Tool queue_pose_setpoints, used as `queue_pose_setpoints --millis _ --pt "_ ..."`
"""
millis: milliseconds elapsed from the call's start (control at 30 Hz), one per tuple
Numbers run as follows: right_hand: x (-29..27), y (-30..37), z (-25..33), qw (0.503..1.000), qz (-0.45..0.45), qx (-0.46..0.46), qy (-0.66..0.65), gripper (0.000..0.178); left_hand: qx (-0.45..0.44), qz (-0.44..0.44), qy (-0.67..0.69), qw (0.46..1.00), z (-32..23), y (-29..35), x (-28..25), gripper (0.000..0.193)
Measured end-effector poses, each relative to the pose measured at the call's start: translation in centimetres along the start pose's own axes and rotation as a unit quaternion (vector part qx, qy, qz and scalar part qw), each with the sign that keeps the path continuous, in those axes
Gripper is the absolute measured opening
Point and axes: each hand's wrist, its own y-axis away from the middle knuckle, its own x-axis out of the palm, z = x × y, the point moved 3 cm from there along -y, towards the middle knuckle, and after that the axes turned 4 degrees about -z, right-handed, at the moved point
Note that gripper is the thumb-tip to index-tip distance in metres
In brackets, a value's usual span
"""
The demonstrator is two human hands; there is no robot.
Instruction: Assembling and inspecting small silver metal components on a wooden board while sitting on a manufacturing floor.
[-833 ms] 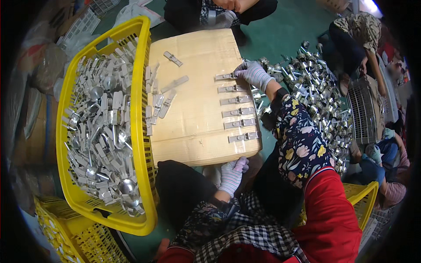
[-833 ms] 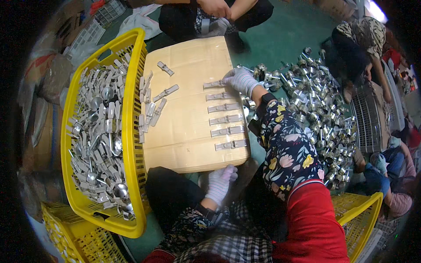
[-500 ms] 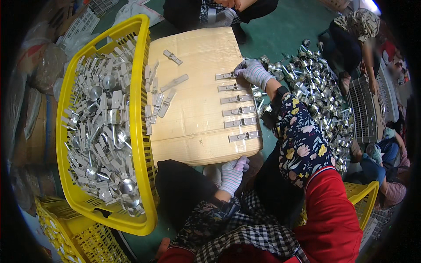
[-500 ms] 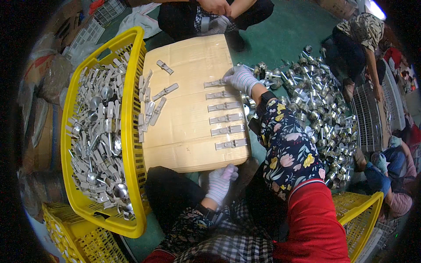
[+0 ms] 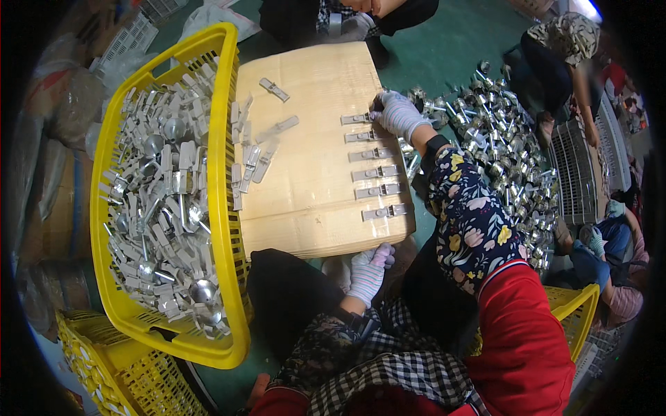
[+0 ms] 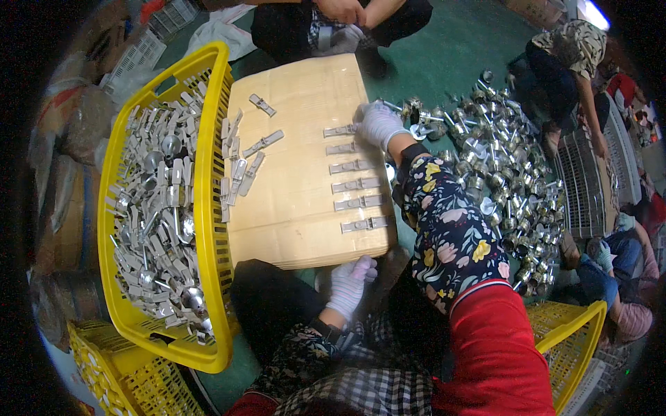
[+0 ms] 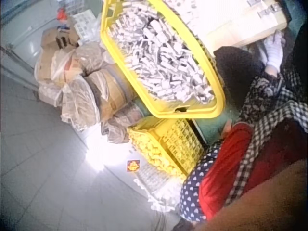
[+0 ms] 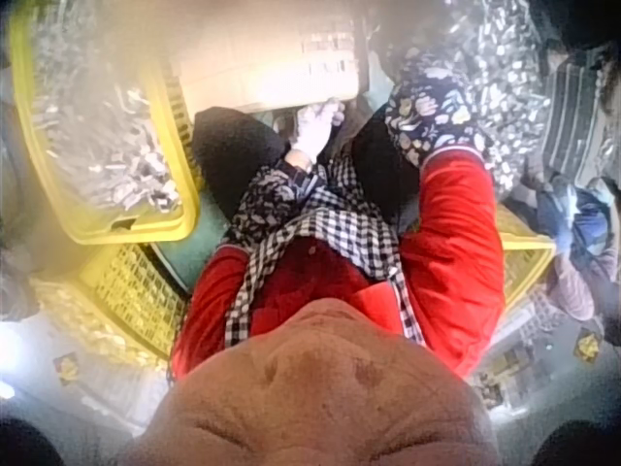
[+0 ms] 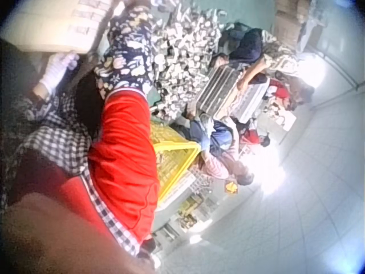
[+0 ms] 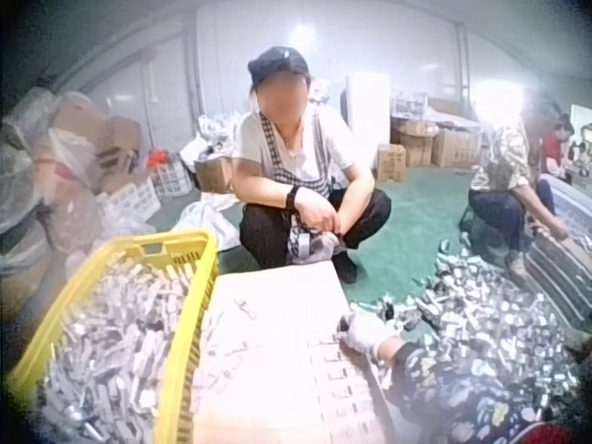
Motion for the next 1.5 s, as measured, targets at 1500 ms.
queue_pose_setpoints --millis 1500 --pt "0.1 5.8 2.5 0.927 -0.033 -0.26 0.269 0.019 0.026 0.011 -0.058 0.998 0.6 -0.6 -1.0 0.027"
